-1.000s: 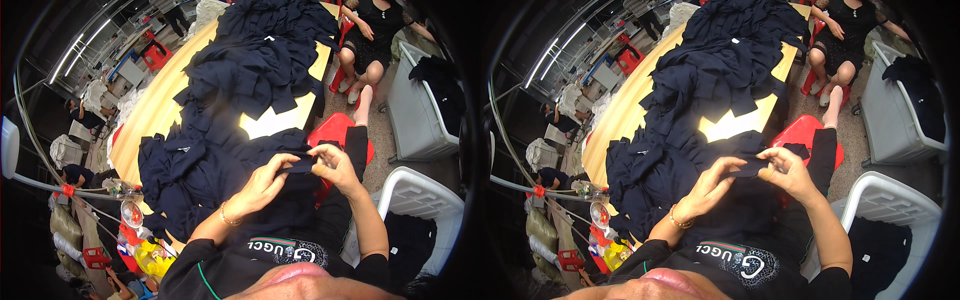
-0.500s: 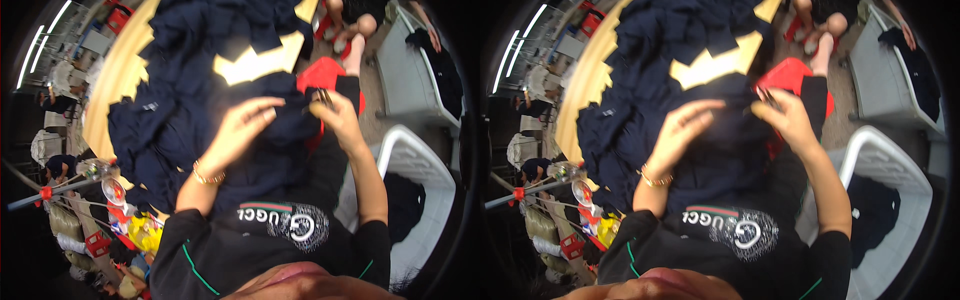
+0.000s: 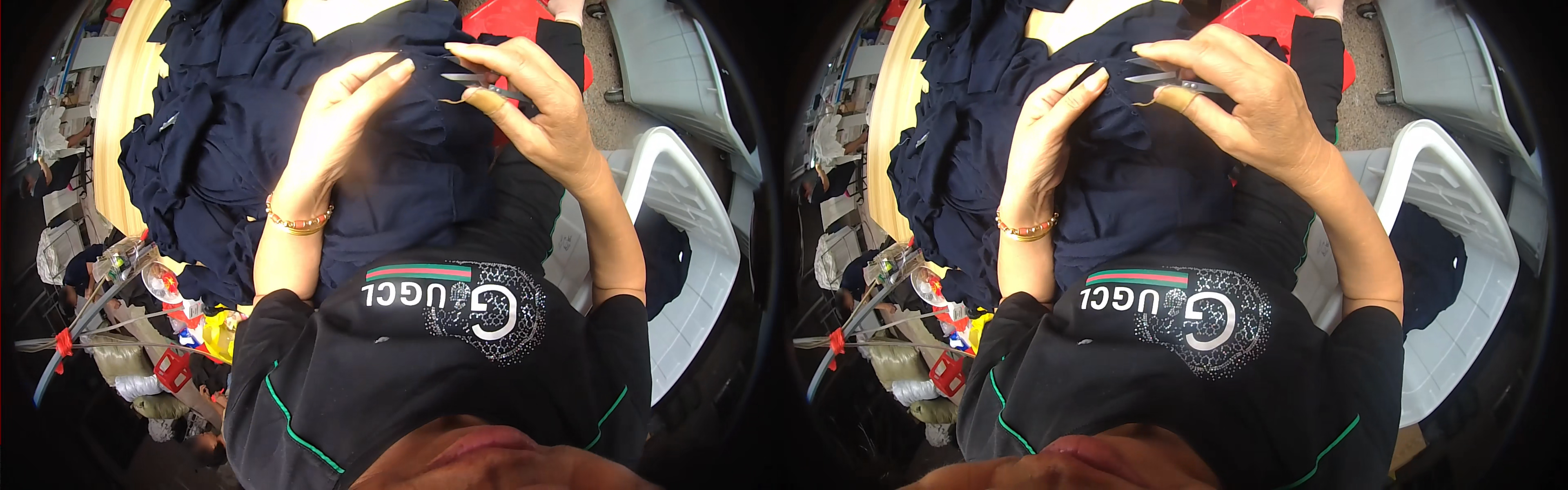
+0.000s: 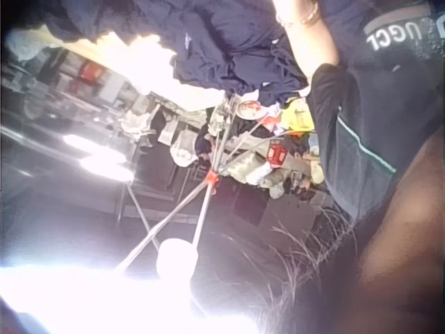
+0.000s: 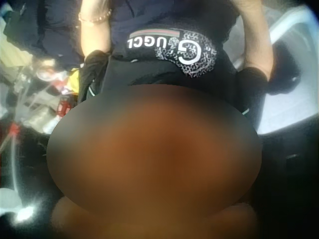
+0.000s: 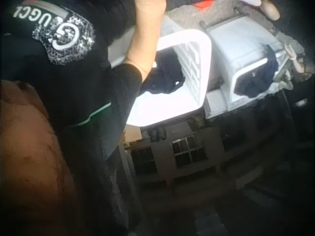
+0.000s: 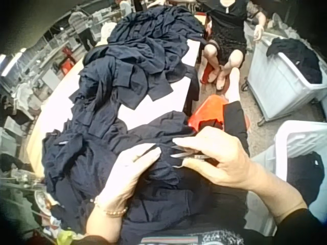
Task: The person is trimming loose threads from finished navy blue t-shirts using small hand-held scissors and then placing them in a large bin.
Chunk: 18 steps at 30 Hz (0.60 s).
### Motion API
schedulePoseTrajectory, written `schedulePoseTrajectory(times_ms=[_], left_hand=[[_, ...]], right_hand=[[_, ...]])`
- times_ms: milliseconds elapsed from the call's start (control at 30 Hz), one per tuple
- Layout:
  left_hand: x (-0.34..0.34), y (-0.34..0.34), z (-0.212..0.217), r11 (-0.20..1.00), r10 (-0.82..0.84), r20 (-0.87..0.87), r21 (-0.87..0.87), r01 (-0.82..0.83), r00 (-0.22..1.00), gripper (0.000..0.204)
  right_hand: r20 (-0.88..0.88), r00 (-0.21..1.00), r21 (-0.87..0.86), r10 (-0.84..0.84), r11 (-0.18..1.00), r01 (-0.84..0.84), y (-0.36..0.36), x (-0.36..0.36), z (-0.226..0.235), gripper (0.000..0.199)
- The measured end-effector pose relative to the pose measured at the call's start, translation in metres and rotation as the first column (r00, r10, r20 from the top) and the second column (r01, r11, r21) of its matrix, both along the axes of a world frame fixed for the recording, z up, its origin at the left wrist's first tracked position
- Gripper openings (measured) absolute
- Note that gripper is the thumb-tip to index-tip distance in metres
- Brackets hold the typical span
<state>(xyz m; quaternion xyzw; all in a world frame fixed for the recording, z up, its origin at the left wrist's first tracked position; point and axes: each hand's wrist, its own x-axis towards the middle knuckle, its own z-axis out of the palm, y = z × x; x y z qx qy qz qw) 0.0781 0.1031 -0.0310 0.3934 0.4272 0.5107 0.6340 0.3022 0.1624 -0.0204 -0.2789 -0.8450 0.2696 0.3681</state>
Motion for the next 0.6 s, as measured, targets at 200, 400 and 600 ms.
schedulePoseTrajectory(times_ms=[200,400,600], left_hand=[[0.0058,-0.0012,0.0040,0.995,-0.085,-0.074,0.047,0.088,0.994,0.024],[0.0049,0.0002,0.0033,0.994,-0.105,-0.031,0.004,0.105,0.994,0.024],[0.0041,-0.0005,0.0025,0.995,-0.098,-0.021,-0.001,0.098,0.995,0.024]], right_hand=[[0.146,0.989,0.168,-0.023,0.986,-0.002,-0.0036,-0.0034,-0.0028,0.038],[0.170,0.985,0.137,0.003,0.990,-0.027,-0.0024,-0.0019,-0.0010,0.037],[0.181,0.983,0.144,0.012,0.989,-0.039,-0.0023,0.0009,0.0024,0.038]])
